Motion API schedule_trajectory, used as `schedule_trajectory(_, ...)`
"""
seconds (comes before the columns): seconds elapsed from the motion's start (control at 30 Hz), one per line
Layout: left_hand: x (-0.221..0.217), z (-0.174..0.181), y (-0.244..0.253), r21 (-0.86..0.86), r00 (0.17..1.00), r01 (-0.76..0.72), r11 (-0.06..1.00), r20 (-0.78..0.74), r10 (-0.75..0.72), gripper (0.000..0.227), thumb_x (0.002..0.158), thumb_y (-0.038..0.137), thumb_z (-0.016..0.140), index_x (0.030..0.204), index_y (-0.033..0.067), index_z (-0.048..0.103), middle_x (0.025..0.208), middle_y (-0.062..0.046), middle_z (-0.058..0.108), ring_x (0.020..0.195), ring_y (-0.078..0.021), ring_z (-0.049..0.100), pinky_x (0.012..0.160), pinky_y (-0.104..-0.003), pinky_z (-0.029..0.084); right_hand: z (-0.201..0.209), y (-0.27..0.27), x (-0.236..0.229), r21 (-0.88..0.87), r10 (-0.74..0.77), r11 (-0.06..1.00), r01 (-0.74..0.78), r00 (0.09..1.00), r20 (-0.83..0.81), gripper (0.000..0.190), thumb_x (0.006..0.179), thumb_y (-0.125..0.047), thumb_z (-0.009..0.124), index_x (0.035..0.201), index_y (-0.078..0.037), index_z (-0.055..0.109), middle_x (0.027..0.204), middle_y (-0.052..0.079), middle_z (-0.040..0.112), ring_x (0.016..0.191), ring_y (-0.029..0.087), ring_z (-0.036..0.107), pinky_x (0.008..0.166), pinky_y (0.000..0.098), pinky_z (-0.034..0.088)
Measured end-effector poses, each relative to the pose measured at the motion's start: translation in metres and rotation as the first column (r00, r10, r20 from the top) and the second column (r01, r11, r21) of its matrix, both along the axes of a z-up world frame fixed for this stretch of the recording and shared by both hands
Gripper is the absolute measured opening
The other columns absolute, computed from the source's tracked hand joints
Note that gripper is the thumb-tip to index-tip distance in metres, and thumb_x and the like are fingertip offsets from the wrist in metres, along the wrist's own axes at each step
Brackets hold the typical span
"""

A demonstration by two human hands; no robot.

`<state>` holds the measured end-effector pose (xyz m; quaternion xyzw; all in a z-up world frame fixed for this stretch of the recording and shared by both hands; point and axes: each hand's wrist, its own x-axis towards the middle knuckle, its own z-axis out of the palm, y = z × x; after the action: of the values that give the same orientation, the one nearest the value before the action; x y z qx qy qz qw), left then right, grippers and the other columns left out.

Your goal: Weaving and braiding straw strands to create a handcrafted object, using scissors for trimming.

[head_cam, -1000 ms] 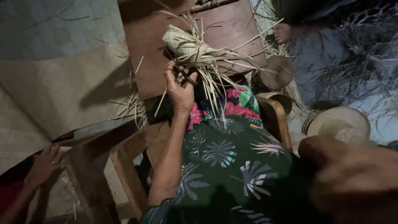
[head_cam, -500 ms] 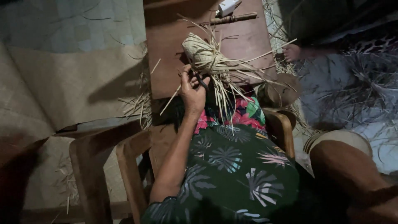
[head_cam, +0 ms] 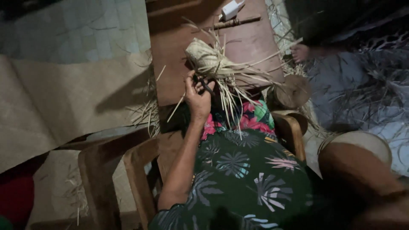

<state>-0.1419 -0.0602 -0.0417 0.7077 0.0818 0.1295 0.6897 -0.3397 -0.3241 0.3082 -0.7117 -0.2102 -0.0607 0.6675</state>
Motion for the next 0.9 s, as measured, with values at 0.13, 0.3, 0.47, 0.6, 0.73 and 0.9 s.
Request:
schedule_trajectory(0.13, -0.002, 0.001, 0.0, -0.034, 0.998, -0.02, 0.999, -0.058, 0.018, 0.071, 0.082, 0.0, 0.085, 0.142, 0.0092, 0.048, 0.115, -0.014, 0.062, 0.096, -0.0212, 0.07, 0.086, -0.031, 0.063, -0.035, 0.015, 0.077, -0.191, -0.128, 0.971, 0.14, 0.989, 0.074, 0.015, 0.088, -0.004, 0.064, 0.102, -0.008, 0.067, 0.111, 0.006, 0.071, 0.106, 0.025, 0.07, 0.106, 0.0425, 0.058)
schedule_trajectory(0.3, -0.004, 0.003, -0.001, 0.008, 0.999, 0.014, 1.0, -0.031, -0.014, 0.071, 0.082, 0.002, 0.088, 0.141, 0.0097, 0.049, 0.113, -0.014, 0.063, 0.094, -0.0214, 0.071, 0.085, -0.03, 0.062, -0.165, 0.046, 0.223, -0.413, 0.012, 0.908, 0.073, 0.98, 0.199, 0.011, 0.103, -0.005, 0.07, 0.108, -0.01, 0.078, 0.095, 0.009, 0.075, 0.097, 0.039, 0.071, 0.086, 0.0456, 0.055)
schedule_trajectory(0.47, 0.001, 0.007, 0.007, 0.033, 0.997, 0.013, 0.999, -0.07, -0.01, 0.067, 0.083, -0.003, 0.084, 0.141, 0.0081, 0.051, 0.107, -0.017, 0.07, 0.08, -0.0233, 0.074, 0.067, -0.032, 0.066, -0.263, 0.053, 0.252, -0.77, -0.01, 0.638, 0.025, 1.0, 0.024, 0.003, 0.079, -0.017, 0.074, 0.079, -0.013, 0.074, 0.069, 0.012, 0.069, 0.078, 0.043, 0.069, 0.069, 0.0527, 0.053)
schedule_trajectory(0.6, -0.002, 0.049, 0.007, 0.219, 0.994, 0.086, 0.972, -0.083, -0.069, 0.066, 0.083, 0.0, 0.081, 0.141, 0.0104, 0.05, 0.097, -0.002, 0.067, 0.072, -0.0087, 0.059, 0.063, -0.023, 0.054, -0.232, 0.075, 0.252, -0.79, -0.069, 0.612, 0.024, 0.997, -0.024, 0.031, 0.1, -0.005, 0.067, 0.07, -0.004, 0.073, 0.055, 0.007, 0.064, 0.038, 0.018, 0.052, 0.039, 0.0324, 0.047)
schedule_trajectory(0.73, 0.008, 0.043, 0.004, 0.236, 0.999, 0.029, 0.971, -0.039, -0.02, 0.065, 0.082, -0.002, 0.084, 0.138, 0.0111, 0.053, 0.103, -0.01, 0.067, 0.084, -0.0185, 0.066, 0.074, -0.029, 0.059, -0.246, 0.08, 0.244, -0.676, -0.134, 0.727, -0.123, 0.939, -0.315, 0.013, 0.091, -0.02, 0.072, 0.093, -0.009, 0.079, 0.079, 0.014, 0.076, 0.066, 0.03, 0.065, 0.056, 0.0428, 0.05)
schedule_trajectory(0.9, 0.021, 0.045, 0.003, 0.233, 0.998, 0.001, 0.972, -0.057, 0.013, 0.063, 0.086, -0.007, 0.079, 0.138, 0.019, 0.055, 0.11, -0.017, 0.07, 0.095, -0.0327, 0.076, 0.081, -0.039, 0.066, -0.31, 0.091, 0.229, -0.501, -0.086, 0.848, -0.17, 0.891, -0.446, 0.004, 0.081, -0.026, 0.079, 0.082, -0.023, 0.077, 0.076, 0.003, 0.075, 0.084, 0.028, 0.075, 0.074, 0.043, 0.053)
